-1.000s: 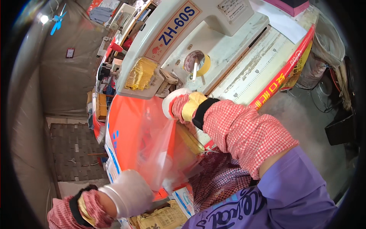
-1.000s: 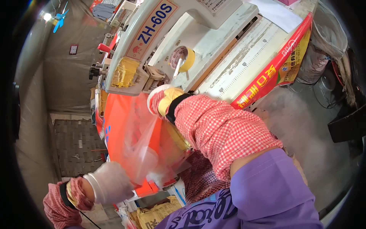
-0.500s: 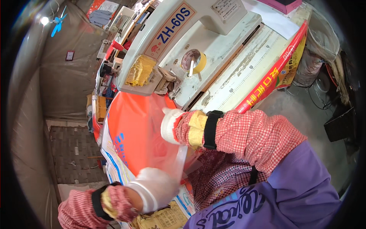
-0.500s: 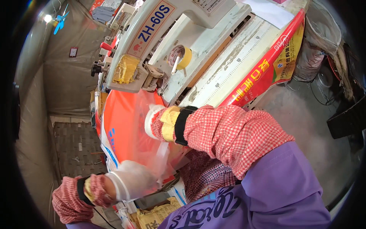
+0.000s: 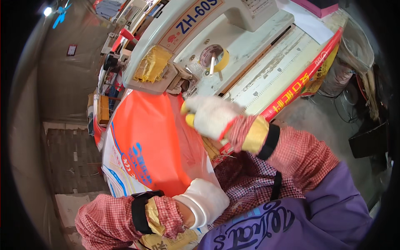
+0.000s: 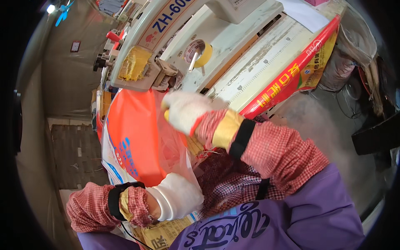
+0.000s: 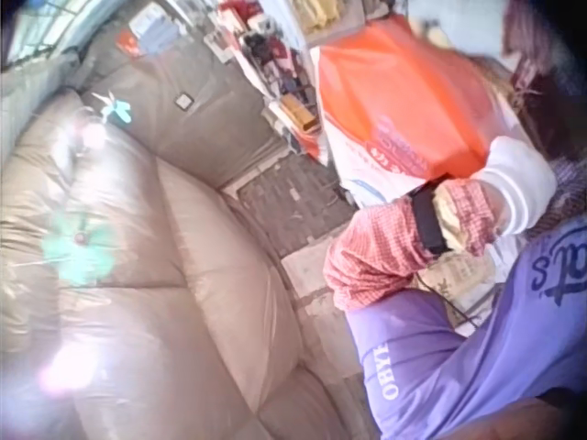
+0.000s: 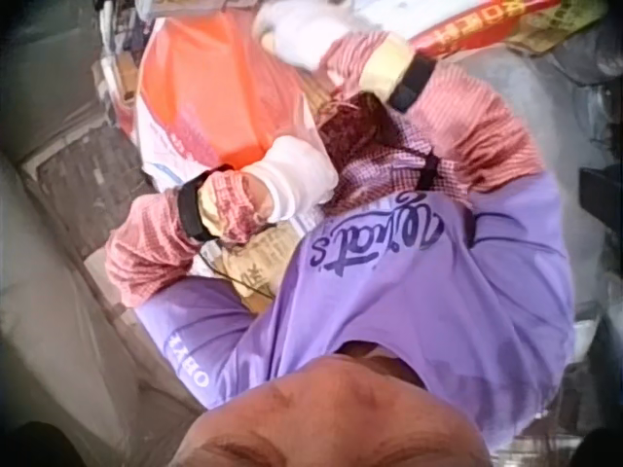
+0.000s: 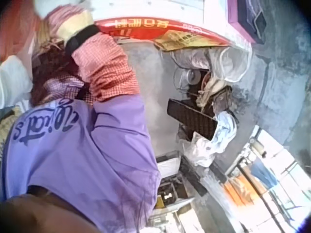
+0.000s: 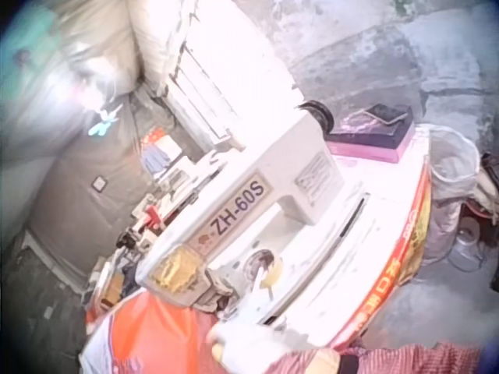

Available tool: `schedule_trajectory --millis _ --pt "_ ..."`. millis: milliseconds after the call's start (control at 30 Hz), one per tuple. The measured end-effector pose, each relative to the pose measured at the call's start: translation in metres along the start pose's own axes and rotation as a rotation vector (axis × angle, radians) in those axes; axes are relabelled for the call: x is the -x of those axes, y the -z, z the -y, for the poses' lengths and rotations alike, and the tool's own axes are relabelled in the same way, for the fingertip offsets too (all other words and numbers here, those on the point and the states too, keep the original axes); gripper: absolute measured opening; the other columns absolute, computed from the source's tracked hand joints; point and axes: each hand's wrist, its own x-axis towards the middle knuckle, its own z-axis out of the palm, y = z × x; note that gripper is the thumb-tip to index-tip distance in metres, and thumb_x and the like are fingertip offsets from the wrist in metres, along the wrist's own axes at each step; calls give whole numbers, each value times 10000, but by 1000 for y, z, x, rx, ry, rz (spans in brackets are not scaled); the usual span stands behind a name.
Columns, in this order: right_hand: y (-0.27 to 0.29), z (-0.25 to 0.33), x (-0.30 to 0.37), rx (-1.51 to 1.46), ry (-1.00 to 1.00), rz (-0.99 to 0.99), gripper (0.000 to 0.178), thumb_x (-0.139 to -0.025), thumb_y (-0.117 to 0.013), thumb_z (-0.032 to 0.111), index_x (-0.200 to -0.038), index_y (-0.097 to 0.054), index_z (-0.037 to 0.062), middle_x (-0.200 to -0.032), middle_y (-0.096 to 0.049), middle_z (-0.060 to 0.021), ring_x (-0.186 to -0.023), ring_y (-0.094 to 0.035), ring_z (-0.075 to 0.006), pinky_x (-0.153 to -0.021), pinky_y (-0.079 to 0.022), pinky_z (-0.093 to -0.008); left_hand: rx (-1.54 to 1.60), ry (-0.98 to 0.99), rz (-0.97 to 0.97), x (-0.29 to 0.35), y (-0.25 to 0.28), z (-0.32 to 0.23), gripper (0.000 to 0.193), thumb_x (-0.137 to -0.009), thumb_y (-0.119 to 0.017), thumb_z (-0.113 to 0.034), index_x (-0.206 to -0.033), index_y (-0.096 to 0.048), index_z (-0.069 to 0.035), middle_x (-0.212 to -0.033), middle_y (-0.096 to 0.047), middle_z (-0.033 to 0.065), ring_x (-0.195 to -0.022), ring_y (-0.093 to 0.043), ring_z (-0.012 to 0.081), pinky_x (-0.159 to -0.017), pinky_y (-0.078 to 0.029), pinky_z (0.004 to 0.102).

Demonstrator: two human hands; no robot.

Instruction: Sewing the edges of large plastic bags using an industrial sewing machine in a manufacturing environment.

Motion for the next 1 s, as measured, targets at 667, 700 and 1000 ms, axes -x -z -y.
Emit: schedule_trajectory --millis 667,700,1000 --pt "-113 -16 -28 832 51 -4 89 -824 -601 165 -798 -678 129 -690 -652 -49 -623 -643 -217 -537 -492 -346 255 243 -39 27 3 -3 158 -806 -609 -149 -861 -747 -96 -810 -692 117 -818 -682 341 -716 -552 391" --pt "-115 -14 -34 870 -6 11 88 -817 -621 183 -753 -677 162 -690 -653 -26 -650 -641 -205 -578 -495 -341 107 115 -38 20 10 6 140 -797 -630 -168 -841 -747 -105 -814 -695 113 -821 -684 329 -708 -552 390" --pt "-126 -22 -48 944 -47 120 157 -823 -637 151 -968 -692 172 -803 -700 -19 -741 -673 -203 -597 -515 -352 67 179 267 3 25 45 361 -828 -631 -438 -986 -731 -129 -836 -721 50 -833 -683 275 -740 -531 422"
